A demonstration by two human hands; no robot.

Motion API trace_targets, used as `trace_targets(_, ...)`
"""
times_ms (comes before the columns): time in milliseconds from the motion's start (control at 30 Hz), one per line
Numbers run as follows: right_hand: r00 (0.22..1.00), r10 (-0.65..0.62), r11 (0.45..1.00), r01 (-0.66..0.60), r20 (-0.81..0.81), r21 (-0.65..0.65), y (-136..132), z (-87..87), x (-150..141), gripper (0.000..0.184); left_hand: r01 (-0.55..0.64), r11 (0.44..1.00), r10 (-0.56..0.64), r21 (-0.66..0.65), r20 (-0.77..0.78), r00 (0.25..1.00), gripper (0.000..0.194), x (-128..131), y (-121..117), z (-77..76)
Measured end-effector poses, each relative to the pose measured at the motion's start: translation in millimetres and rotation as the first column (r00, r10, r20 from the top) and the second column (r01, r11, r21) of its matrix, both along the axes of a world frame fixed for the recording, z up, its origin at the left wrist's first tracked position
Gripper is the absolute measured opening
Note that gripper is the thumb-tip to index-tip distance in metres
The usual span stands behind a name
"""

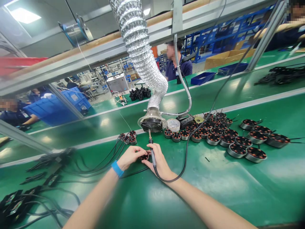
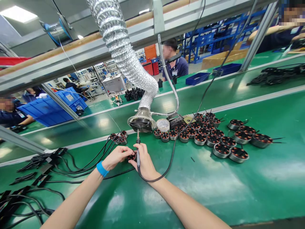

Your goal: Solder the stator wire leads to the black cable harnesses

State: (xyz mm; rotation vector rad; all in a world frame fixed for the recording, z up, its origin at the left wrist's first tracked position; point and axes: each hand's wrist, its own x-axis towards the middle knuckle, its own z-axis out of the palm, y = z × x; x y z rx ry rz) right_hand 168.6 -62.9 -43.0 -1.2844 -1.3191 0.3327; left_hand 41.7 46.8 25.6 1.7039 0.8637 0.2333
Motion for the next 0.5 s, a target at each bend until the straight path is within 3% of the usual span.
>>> trace_targets(100, 0.999, 0.008, 1.0, -0.008, 0.034, -0.001, -2, 1.5, 1, 0.067, -0.099, 0.985, 0.103, 0.144, -0.017, 0.995, 0.053, -12, -3, 5.7)
trace_targets(200, 0.999, 0.033, 0.999, -0.032, 0.039, -0.009, -3, 2.7, 1, 0.065, -0.154, 0.897, 0.17, 0.413, 0.0, 0.986, 0.046, -30, -19, 6.6)
trace_targets(333, 0.998, 0.048, 0.999, -0.047, 0.045, -0.025, -2, 4.9, 1, 0.063, 0.067, 0.742, 0.074, 0.667, -0.18, 0.981, 0.029, -41, -53, -8.7)
trace_targets(500, 0.991, 0.0, 0.999, 0.007, 0.133, -0.048, -2, 8.2, 6, 0.061, 0.366, 0.612, -0.049, 0.702, -0.428, 0.903, 0.021, -34, -69, -24.7)
